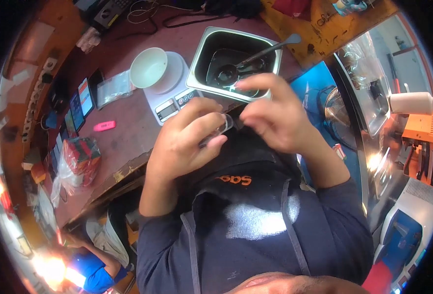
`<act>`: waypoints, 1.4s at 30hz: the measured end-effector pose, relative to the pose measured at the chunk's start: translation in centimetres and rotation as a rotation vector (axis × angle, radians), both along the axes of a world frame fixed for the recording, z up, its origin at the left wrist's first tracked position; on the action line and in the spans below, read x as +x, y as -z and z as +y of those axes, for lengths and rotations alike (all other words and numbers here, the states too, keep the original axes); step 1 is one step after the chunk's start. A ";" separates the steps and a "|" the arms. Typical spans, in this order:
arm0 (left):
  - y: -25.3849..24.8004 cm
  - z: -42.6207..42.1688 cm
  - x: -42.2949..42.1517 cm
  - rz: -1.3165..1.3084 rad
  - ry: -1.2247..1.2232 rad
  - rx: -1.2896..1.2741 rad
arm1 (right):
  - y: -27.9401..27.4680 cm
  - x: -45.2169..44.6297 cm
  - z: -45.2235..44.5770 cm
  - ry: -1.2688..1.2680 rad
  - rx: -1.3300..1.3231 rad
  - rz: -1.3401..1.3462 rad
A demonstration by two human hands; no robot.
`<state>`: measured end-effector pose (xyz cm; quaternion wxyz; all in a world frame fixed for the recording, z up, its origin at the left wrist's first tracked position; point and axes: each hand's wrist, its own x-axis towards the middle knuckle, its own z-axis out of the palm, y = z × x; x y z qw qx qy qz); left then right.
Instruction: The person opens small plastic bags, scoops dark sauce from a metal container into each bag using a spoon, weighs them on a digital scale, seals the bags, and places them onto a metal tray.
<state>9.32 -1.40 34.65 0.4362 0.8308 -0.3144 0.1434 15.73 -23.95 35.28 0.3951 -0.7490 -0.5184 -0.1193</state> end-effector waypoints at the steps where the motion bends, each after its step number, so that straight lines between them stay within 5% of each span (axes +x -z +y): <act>1: 0.2 0.1 0.1 -0.034 -0.027 -0.066 | 0.9 0.5 -1.0 0.141 0.147 0.055; 4: 0.8 1.0 0.7 -0.118 -0.056 -0.125 | 4.3 3.0 -3.0 0.537 0.698 0.508; 5: 0.8 1.3 0.5 -0.117 -0.092 -0.135 | 5.1 4.1 -3.8 0.543 0.699 0.508; 7: 0.9 1.5 0.9 -0.137 -0.105 -0.177 | 6.2 6.3 -5.1 0.576 0.827 1.050; 14: 1.1 1.6 2.2 -0.041 -0.085 -0.411 | 5.2 9.2 -3.5 0.549 0.466 0.815; 21: 1.2 1.6 2.6 0.063 -0.089 -0.535 | 1.5 6.1 -0.9 0.050 0.064 0.393; 26: 1.2 2.1 3.0 0.041 -0.120 -0.564 | 0.2 5.3 -0.9 0.108 0.204 0.307; 28: 1.3 2.1 3.2 0.023 -0.128 -0.556 | 0.7 6.4 -0.4 0.127 0.127 0.066; 37: 1.3 2.4 3.7 -0.016 -0.199 -0.577 | 2.9 5.5 0.7 0.148 0.125 0.432; 39: 1.4 2.4 3.8 -0.002 -0.217 -0.585 | 3.7 4.9 1.0 0.213 0.396 0.889; 42: 1.4 2.4 4.1 0.018 -0.258 -0.619 | 3.8 4.7 0.4 0.315 0.615 1.056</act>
